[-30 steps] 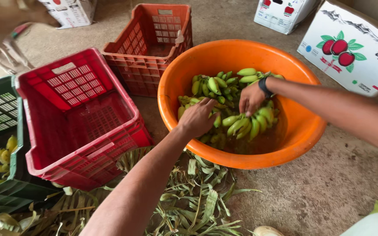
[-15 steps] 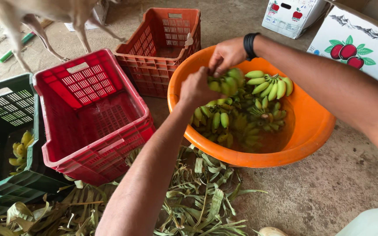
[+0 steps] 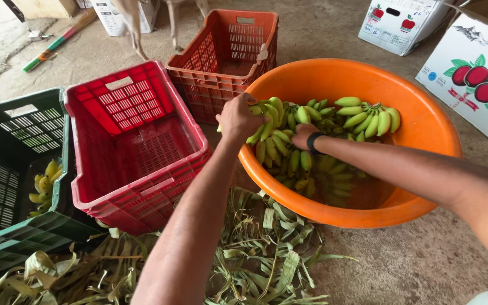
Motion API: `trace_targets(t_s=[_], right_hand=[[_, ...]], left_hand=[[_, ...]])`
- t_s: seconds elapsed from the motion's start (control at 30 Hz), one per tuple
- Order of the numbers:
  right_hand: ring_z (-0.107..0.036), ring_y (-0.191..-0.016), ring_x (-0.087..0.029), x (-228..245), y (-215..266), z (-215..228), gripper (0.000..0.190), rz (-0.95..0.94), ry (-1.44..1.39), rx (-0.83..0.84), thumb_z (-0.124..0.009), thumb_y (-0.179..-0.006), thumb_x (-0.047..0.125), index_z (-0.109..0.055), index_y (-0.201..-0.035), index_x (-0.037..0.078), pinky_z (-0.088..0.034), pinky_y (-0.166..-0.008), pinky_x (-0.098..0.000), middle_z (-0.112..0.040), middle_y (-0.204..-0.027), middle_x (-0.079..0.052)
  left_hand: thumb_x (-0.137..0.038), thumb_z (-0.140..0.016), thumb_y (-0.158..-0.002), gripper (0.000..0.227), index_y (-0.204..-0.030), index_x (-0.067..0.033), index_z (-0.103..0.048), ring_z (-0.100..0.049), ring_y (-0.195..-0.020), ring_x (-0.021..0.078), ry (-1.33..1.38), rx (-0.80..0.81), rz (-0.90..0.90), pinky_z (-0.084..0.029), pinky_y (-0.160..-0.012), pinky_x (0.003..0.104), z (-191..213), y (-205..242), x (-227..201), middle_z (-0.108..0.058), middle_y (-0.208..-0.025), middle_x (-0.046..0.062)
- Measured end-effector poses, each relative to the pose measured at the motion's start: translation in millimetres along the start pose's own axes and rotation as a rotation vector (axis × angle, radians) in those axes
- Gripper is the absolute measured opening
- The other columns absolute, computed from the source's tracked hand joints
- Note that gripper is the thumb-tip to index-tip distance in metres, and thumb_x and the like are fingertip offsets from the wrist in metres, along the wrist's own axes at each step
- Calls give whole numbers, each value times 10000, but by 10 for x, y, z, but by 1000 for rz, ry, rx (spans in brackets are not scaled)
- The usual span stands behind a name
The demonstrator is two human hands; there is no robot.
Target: The person washes green bananas by hand in an orange basin filled with water and places them into red and green plastic crates. The person repeatedly picks up bunches of bananas, rinses them, and transfers them to the crates.
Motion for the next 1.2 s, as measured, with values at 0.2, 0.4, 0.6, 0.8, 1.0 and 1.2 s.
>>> trace_targets(t_s=[0.2, 0.4, 0.6, 0.8, 1.0, 1.2], right_hand=[[-698, -909, -405, 827, 330, 724, 292, 373, -94, -708, -564, -956, 284, -748, -900, 64, -551, -809, -521, -724, -911, -222], [-715, -859, -216, 2027, 161, 1123, 367, 310, -1240, -22, -503, -960, 399, -704, -1155, 163, -579, -673, -460, -725, -945, -40], [-720, -884, -182, 3210, 375, 918, 536, 557, -1179, 191, -470, -1022, 487, -700, -1201, 37, -608, -803, -348, -760, -998, -45], [-579, -1255, -152, 4420, 579, 510, 637, 737, -1170, 356, -482, -989, 509, -529, -1447, 69, -573, -917, -370, -634, -1370, -30], [-466, -1393, -145, 5544, 738, -122, 709, 821, -1238, 502, -456, -1012, 542, -370, -1568, 110, -519, -1040, -357, -461, -1548, -20], [-543, -1365, -156, 5911, 1348, -600, 677, 998, -994, 468, -387, -1077, 529, -455, -1540, 39, -532, -1000, -306, -559, -1519, -114]], left_hand=[[-336, -935, -642, 498, -1091, -180, -786, -758, -932, 206, 243, -69, 129, -571, -879, 374, 147, -175, 307, -784, -1020, 65], [-269, -889, -723, 414, -1088, -101, -787, -778, -855, 169, 479, -311, 146, -614, -807, 318, 672, -202, 964, -799, -964, 90], [-250, -880, -743, 395, -1086, -84, -776, -771, -853, 171, 489, -489, 286, -619, -793, 331, 1407, 33, 1788, -793, -962, 114], [-224, -856, -779, 349, -1087, -82, -773, -757, -829, 174, 497, -706, 321, -614, -772, 340, 2243, 500, 2634, -788, -954, 119], [-235, -847, -787, 311, -1065, -108, -790, -759, -827, 179, 328, -1037, 415, -593, -788, 335, 3049, 1017, 3265, -791, -956, 104], [-244, -854, -777, 323, -1040, -85, -754, -748, -843, 194, 329, -1214, 572, -590, -810, 339, 3398, 1336, 3795, -768, -956, 82]])
Point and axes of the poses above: each hand's wrist, its own y-axis away from the middle knuckle, its own z-axis out of the back of the hand, x = y × z, the point moved 5 cm from there along -y, towards the middle knuckle
